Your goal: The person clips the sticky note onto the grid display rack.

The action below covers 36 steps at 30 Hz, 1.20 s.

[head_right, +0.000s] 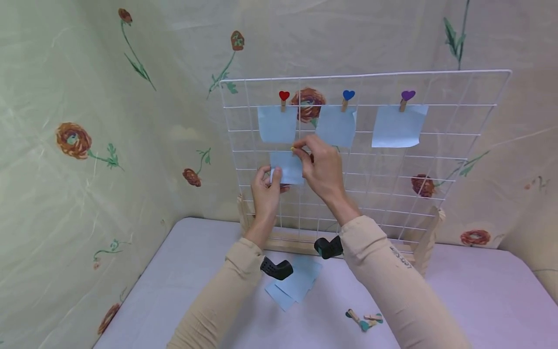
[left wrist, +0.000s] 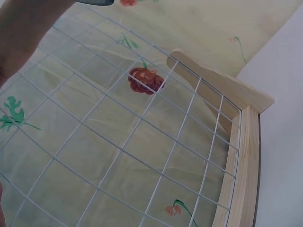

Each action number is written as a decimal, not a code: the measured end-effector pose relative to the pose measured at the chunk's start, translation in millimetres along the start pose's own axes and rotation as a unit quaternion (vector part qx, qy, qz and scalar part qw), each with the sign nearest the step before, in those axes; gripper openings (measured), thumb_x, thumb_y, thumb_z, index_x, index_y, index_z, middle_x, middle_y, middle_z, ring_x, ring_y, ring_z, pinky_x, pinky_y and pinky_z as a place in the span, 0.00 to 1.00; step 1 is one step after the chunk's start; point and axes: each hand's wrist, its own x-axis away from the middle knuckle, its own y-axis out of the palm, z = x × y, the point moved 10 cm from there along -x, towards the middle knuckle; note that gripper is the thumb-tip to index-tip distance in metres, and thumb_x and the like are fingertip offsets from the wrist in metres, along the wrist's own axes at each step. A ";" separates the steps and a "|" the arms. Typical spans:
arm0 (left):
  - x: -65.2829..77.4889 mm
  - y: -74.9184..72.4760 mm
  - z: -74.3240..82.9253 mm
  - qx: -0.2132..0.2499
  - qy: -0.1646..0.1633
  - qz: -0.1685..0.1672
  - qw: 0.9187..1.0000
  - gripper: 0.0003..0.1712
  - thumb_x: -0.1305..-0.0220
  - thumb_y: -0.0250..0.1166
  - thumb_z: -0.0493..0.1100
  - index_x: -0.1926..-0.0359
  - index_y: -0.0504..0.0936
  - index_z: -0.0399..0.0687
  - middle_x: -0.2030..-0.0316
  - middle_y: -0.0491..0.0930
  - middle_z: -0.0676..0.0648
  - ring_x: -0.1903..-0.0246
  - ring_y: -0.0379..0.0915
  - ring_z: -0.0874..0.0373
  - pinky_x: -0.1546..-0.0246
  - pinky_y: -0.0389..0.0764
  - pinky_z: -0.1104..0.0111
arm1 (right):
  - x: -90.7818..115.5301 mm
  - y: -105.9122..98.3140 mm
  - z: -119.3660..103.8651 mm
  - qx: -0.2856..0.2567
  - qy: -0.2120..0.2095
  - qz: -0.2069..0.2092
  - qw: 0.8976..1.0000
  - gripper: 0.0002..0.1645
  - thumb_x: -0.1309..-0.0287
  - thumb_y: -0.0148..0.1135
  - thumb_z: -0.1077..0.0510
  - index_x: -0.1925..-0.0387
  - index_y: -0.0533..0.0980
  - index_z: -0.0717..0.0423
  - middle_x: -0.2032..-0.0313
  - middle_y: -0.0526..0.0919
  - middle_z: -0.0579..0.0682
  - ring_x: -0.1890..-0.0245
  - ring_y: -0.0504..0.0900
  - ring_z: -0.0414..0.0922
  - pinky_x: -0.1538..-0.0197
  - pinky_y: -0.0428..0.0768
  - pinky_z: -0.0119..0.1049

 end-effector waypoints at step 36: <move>-4.3 -0.1 -10.2 -0.019 -0.017 -0.004 1.000 0.15 0.31 0.56 0.43 0.50 0.74 0.36 0.64 0.83 0.31 0.65 0.81 0.35 0.64 0.84 0.58 | 3.4 6.2 -14.2 0.119 -0.060 -0.010 0.991 0.08 0.41 0.63 0.59 0.60 0.82 0.57 0.63 0.85 0.52 0.82 0.77 0.45 0.79 0.71 0.34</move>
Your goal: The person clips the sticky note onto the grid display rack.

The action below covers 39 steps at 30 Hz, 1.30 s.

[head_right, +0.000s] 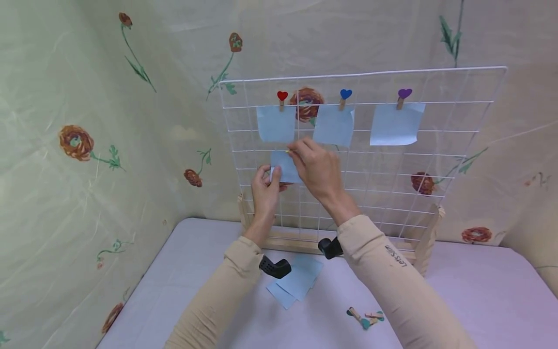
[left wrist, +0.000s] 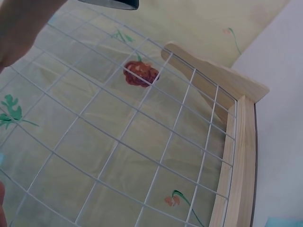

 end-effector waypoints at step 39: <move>14.5 -13.9 -17.6 -0.031 0.011 -0.026 0.999 0.12 0.35 0.56 0.32 0.51 0.73 0.34 0.59 0.79 0.34 0.61 0.80 0.38 0.54 0.82 0.59 | 68.7 -14.3 47.7 -0.040 0.080 -0.065 0.994 0.03 0.42 0.58 0.64 0.68 0.75 0.62 0.72 0.77 0.54 0.69 0.74 0.47 0.70 0.71 0.34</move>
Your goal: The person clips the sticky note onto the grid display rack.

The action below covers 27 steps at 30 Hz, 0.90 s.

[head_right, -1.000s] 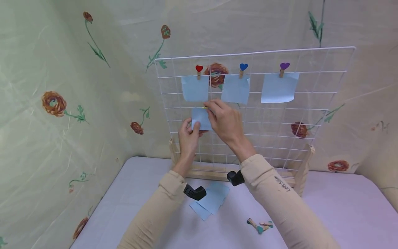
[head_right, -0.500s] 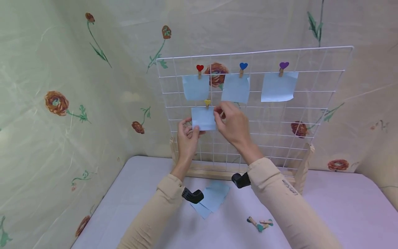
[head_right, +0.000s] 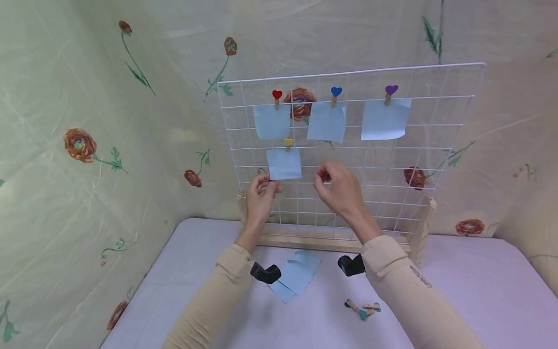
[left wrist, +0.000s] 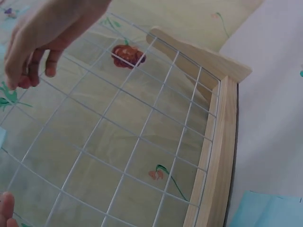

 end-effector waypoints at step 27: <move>22.8 -4.1 -24.6 -0.064 -0.028 -0.042 0.997 0.15 0.35 0.59 0.39 0.49 0.77 0.38 0.56 0.80 0.41 0.58 0.79 0.49 0.59 0.77 0.74 | 81.0 -11.4 56.6 -0.013 0.099 -0.024 0.995 0.02 0.44 0.57 0.66 0.67 0.74 0.60 0.73 0.77 0.51 0.72 0.72 0.43 0.71 0.68 0.23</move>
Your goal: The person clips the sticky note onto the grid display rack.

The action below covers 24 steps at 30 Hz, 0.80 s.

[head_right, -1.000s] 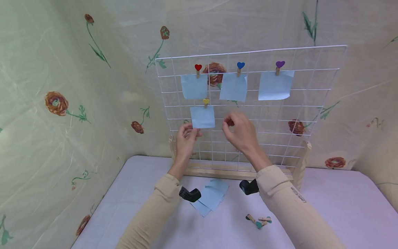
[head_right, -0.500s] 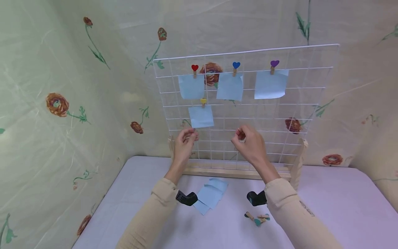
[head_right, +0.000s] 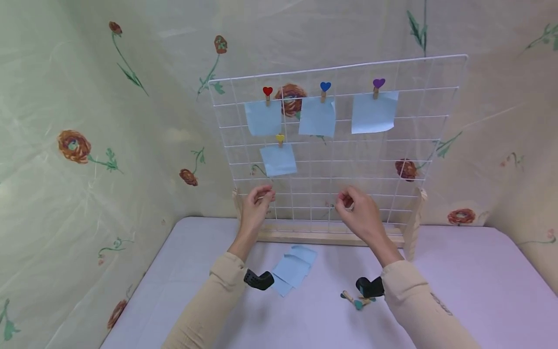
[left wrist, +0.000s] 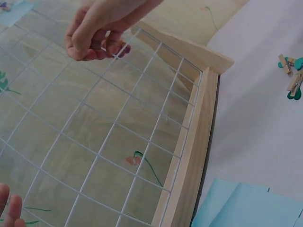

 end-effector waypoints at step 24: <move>29.2 11.7 -38.4 -0.098 -0.031 -0.072 0.992 0.14 0.34 0.59 0.43 0.49 0.79 0.46 0.52 0.81 0.46 0.50 0.77 0.54 0.47 0.76 0.63 | 49.1 0.8 27.5 0.022 0.018 -0.004 1.000 0.03 0.46 0.60 0.66 0.69 0.75 0.56 0.75 0.77 0.48 0.74 0.71 0.38 0.75 0.70 0.25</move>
